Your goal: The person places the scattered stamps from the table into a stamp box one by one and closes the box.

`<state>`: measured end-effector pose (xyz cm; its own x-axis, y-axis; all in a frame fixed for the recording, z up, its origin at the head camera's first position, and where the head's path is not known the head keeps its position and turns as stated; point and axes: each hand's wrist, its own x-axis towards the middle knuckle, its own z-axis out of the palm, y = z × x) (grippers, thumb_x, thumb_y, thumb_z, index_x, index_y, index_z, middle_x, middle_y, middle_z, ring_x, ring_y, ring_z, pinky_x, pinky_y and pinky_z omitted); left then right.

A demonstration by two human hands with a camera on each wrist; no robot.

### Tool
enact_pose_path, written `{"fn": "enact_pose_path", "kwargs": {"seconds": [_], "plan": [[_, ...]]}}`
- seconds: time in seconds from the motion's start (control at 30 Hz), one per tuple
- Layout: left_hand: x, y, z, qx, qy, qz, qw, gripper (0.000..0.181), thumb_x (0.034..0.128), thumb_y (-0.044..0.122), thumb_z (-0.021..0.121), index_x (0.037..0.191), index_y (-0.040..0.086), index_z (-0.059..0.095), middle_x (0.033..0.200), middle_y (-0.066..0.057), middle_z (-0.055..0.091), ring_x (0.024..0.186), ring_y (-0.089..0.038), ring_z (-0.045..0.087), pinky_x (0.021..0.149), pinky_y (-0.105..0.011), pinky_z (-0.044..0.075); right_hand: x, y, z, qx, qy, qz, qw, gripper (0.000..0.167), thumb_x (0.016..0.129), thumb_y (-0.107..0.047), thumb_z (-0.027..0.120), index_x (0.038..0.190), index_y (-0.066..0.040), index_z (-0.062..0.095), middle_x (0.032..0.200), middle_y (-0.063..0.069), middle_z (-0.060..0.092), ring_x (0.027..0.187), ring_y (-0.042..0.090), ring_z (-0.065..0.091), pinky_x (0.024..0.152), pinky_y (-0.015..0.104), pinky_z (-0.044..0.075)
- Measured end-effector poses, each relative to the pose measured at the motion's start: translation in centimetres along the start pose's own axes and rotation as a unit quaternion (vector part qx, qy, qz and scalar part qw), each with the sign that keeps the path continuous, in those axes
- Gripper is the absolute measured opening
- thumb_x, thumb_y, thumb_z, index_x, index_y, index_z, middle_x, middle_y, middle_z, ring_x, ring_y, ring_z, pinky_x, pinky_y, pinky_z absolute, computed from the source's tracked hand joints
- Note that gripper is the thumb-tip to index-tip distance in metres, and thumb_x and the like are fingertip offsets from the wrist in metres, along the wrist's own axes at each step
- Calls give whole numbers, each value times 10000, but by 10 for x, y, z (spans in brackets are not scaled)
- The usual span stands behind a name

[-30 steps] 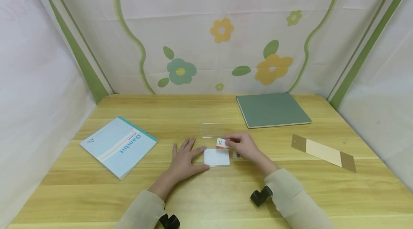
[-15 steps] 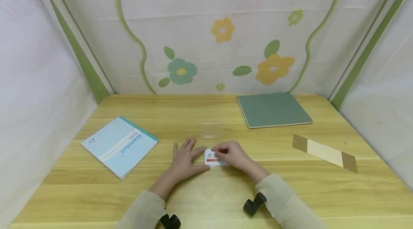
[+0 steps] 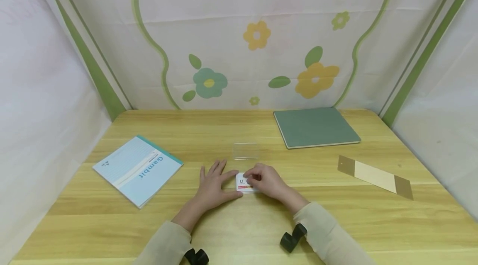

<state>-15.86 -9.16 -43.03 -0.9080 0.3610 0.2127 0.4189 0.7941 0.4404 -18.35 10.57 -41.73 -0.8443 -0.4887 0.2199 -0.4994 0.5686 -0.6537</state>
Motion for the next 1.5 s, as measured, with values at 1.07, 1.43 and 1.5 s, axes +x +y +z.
{"fn": "enact_pose_path", "kwargs": {"seconds": [1.07, 1.43, 1.5], "plan": [[0, 0, 1, -111, -14, -33, 9999, 635, 664, 613, 584, 1186, 254, 536, 1355, -135, 288, 1251, -314, 162, 922, -578, -23, -38, 46, -47, 691, 612, 1019, 9905, 140, 736, -73, 674, 863, -22, 642, 775, 4, 556, 684, 145, 493, 599, 245, 418], [0, -1, 1, -134, 31, -27, 9999, 631, 661, 608, 592, 1181, 255, 541, 1350, -134, 297, 1250, -314, 166, 920, -582, -17, -37, 43, -41, 144, 653, 1020, 9925, 74, 740, -36, 655, 797, -65, 619, 765, -10, 500, 684, 137, 443, 606, 262, 391], [0, -1, 0, -148, 30, -37, 9999, 632, 659, 608, 592, 1180, 253, 542, 1350, -133, 298, 1250, -314, 166, 920, -583, -16, -36, 42, -40, 118, 635, 1038, 9925, 68, 744, -24, 648, 793, -58, 614, 768, -3, 501, 688, 142, 444, 609, 267, 392]]}}
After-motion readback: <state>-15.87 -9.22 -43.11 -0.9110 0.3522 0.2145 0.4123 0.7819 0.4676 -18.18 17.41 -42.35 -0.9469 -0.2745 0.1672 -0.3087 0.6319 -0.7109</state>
